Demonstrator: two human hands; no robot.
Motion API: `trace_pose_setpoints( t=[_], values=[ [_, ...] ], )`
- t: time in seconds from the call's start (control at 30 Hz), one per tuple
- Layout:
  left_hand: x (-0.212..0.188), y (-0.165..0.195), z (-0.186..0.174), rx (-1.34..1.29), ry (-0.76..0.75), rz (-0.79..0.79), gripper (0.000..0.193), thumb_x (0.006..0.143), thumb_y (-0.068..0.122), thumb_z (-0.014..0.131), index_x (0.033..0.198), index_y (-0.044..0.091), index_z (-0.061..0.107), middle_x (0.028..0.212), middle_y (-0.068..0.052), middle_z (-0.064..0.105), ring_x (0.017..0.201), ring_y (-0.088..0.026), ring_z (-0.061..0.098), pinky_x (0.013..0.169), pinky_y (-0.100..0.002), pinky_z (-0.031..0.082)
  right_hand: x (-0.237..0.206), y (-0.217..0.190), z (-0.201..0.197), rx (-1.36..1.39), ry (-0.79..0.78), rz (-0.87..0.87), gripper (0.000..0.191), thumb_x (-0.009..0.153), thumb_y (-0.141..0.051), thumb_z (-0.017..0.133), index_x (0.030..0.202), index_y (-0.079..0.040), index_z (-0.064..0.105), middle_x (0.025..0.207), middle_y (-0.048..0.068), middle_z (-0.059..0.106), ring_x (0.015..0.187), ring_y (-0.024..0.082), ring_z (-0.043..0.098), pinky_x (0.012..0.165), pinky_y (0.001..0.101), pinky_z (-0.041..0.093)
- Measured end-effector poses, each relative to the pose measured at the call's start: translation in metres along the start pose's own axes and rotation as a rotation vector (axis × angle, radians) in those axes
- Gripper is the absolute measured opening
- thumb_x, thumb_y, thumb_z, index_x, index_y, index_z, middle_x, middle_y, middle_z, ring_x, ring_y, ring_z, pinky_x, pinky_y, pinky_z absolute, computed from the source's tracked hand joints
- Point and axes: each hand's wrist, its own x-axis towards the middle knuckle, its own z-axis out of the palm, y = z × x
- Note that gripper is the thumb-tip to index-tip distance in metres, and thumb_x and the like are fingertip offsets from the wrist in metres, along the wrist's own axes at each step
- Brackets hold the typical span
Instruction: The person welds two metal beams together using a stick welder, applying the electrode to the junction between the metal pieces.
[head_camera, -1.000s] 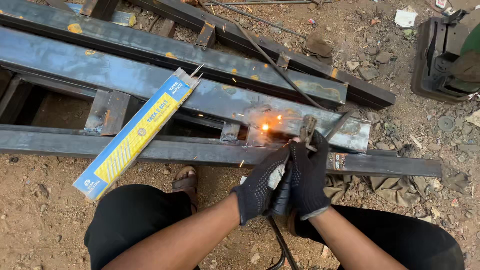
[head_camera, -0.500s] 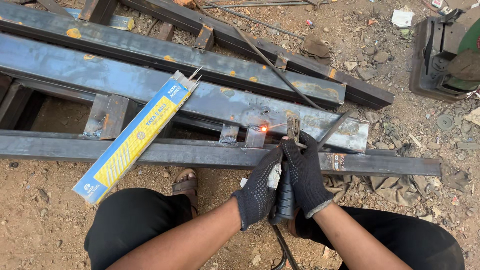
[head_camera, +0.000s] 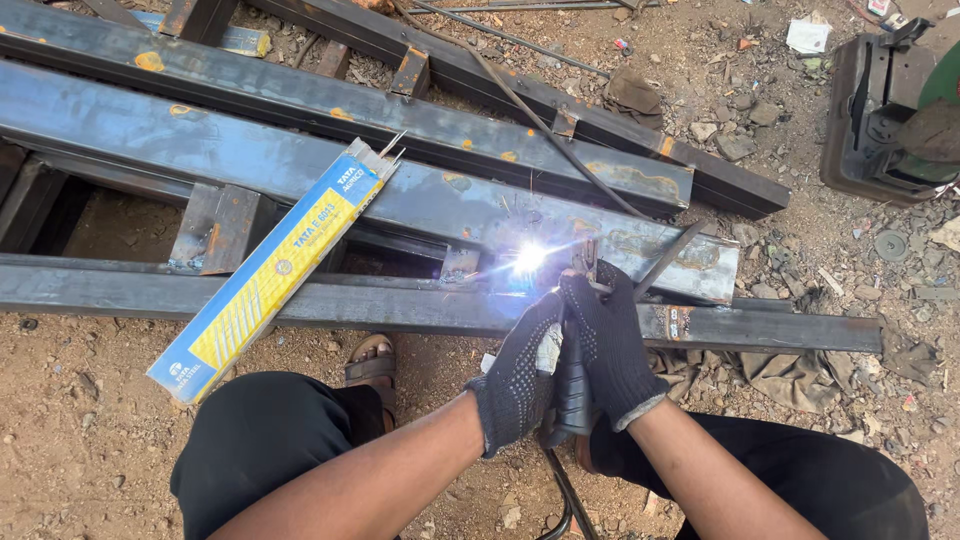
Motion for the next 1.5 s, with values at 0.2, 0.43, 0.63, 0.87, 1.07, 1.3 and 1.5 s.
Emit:
trace_pose_setpoints(
  t=[0.2,0.43,0.63,0.87,1.07,1.3,1.5],
  values=[
    [0.008,-0.002,-0.001,0.035,-0.119,0.123,0.042,0.102,0.041,0.060,0.132,0.012,0.065,0.115,-0.003,0.068,0.099,-0.014,0.065,0.088,-0.032,0.052,-0.002,0.008,0.004,0.247,0.071,-0.163,0.049,0.094,-0.023,0.069,0.133,-0.003,0.047,0.100,0.011,0.068,0.080,0.014,0.068,0.066,0.0273,0.058],
    [0.008,-0.005,-0.003,-0.012,0.006,0.068,0.042,0.101,0.045,0.057,0.129,0.014,0.064,0.111,-0.003,0.066,0.099,-0.018,0.063,0.088,-0.039,0.053,-0.001,-0.002,0.005,0.158,-0.017,-0.004,0.042,0.091,-0.025,0.071,0.124,-0.003,0.055,0.087,0.011,0.069,0.068,0.016,0.066,0.055,0.0292,0.054],
    [0.013,-0.010,-0.008,-0.019,-0.032,0.113,0.047,0.099,0.046,0.058,0.134,0.015,0.062,0.122,-0.003,0.065,0.110,-0.018,0.061,0.096,-0.037,0.052,-0.002,-0.007,0.005,0.105,-0.052,-0.016,0.041,0.092,-0.029,0.072,0.118,0.000,0.061,0.087,0.008,0.067,0.069,0.014,0.066,0.056,0.0279,0.056],
    [0.004,-0.003,-0.006,0.002,0.089,-0.010,0.044,0.099,0.050,0.060,0.122,0.013,0.063,0.113,-0.003,0.064,0.102,-0.018,0.062,0.091,-0.039,0.054,0.005,0.009,-0.005,-0.008,-0.138,-0.063,0.041,0.098,-0.031,0.066,0.127,-0.004,0.056,0.090,0.006,0.064,0.070,0.010,0.061,0.055,0.0244,0.052],
    [-0.007,0.000,-0.002,-0.091,-0.003,-0.039,0.039,0.099,0.051,0.059,0.113,0.015,0.066,0.099,-0.001,0.065,0.088,-0.015,0.063,0.080,-0.035,0.054,0.011,0.010,-0.007,0.010,-0.159,-0.055,0.043,0.098,-0.028,0.067,0.129,-0.001,0.055,0.095,0.009,0.066,0.075,0.012,0.064,0.060,0.0262,0.054],
    [0.004,0.003,0.005,-0.024,-0.062,0.047,0.037,0.101,0.040,0.059,0.124,0.012,0.068,0.112,-0.003,0.071,0.097,-0.016,0.067,0.088,-0.033,0.054,-0.006,0.007,0.003,0.181,0.107,-0.175,0.047,0.096,-0.026,0.070,0.132,-0.001,0.052,0.100,0.012,0.068,0.081,0.016,0.066,0.066,0.0281,0.056],
    [0.005,-0.002,0.004,-0.039,-0.033,0.127,0.040,0.105,0.041,0.057,0.128,0.010,0.064,0.109,-0.003,0.068,0.099,-0.017,0.064,0.088,-0.037,0.053,-0.005,-0.004,0.005,0.120,0.017,-0.041,0.048,0.093,-0.029,0.070,0.129,-0.002,0.054,0.093,0.009,0.069,0.075,0.014,0.067,0.060,0.0278,0.057]
  ],
)
